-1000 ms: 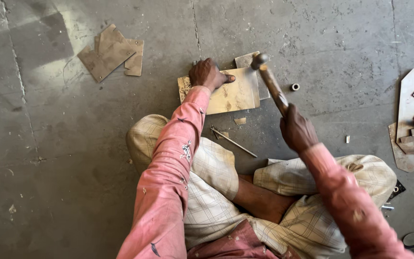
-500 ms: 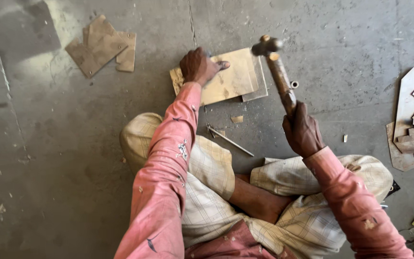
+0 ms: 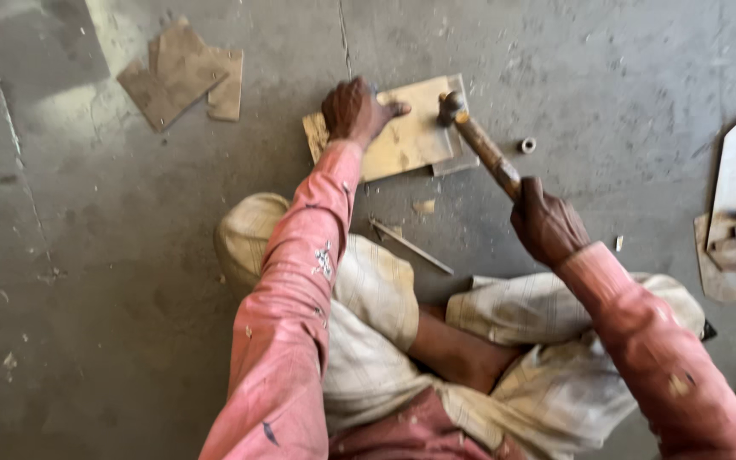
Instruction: The person sits on the floor and uses a hammer and metal punch to create holes in flat metal sheets. They position the punch on the metal, strike it with the hammer, and then move the processed pieces aside.
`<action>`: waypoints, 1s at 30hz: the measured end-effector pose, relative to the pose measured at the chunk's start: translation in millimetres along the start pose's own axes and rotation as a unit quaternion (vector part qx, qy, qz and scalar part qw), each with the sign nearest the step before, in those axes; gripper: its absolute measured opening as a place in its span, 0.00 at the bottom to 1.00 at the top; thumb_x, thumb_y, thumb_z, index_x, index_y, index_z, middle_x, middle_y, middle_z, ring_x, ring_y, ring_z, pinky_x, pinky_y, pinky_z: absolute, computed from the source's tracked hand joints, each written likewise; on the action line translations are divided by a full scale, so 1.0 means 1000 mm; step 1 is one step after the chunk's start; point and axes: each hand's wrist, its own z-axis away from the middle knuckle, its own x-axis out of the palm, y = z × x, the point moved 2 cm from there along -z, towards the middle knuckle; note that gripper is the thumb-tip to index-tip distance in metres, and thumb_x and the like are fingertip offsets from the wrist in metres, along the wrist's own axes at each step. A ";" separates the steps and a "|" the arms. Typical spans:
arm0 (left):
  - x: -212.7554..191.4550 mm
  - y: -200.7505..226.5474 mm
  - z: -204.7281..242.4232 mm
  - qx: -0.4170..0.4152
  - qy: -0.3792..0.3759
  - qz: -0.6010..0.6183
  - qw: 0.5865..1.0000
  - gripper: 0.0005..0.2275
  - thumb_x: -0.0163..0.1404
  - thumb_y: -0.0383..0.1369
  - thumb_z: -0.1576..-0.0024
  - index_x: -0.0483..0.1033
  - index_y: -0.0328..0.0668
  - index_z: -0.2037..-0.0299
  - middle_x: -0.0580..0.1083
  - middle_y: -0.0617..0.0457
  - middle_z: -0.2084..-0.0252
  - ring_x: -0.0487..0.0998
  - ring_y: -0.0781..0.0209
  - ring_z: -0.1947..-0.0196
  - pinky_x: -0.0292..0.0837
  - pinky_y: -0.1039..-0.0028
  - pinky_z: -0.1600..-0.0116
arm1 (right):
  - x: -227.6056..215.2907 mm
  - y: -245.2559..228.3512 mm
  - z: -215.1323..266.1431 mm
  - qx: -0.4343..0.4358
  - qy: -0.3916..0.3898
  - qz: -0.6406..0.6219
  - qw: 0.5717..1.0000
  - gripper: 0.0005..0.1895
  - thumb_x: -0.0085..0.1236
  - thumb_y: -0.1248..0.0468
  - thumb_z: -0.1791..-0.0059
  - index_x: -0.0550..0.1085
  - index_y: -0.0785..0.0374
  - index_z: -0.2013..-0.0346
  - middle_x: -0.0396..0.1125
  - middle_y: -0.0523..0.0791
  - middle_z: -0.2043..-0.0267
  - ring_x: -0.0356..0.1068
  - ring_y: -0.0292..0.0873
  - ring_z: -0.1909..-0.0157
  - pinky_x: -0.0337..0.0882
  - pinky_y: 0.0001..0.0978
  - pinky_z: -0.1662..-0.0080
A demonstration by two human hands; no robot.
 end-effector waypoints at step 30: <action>0.022 0.021 0.013 -0.009 -0.069 0.021 0.997 0.31 0.62 0.64 0.56 0.82 0.37 0.71 0.80 0.47 0.74 0.78 0.53 0.75 0.69 0.62 0.68 | 0.008 0.098 0.025 0.018 0.095 -0.046 0.994 0.17 0.55 0.64 0.49 0.63 0.65 0.48 0.69 0.58 0.74 0.70 0.65 0.73 0.70 0.56 0.68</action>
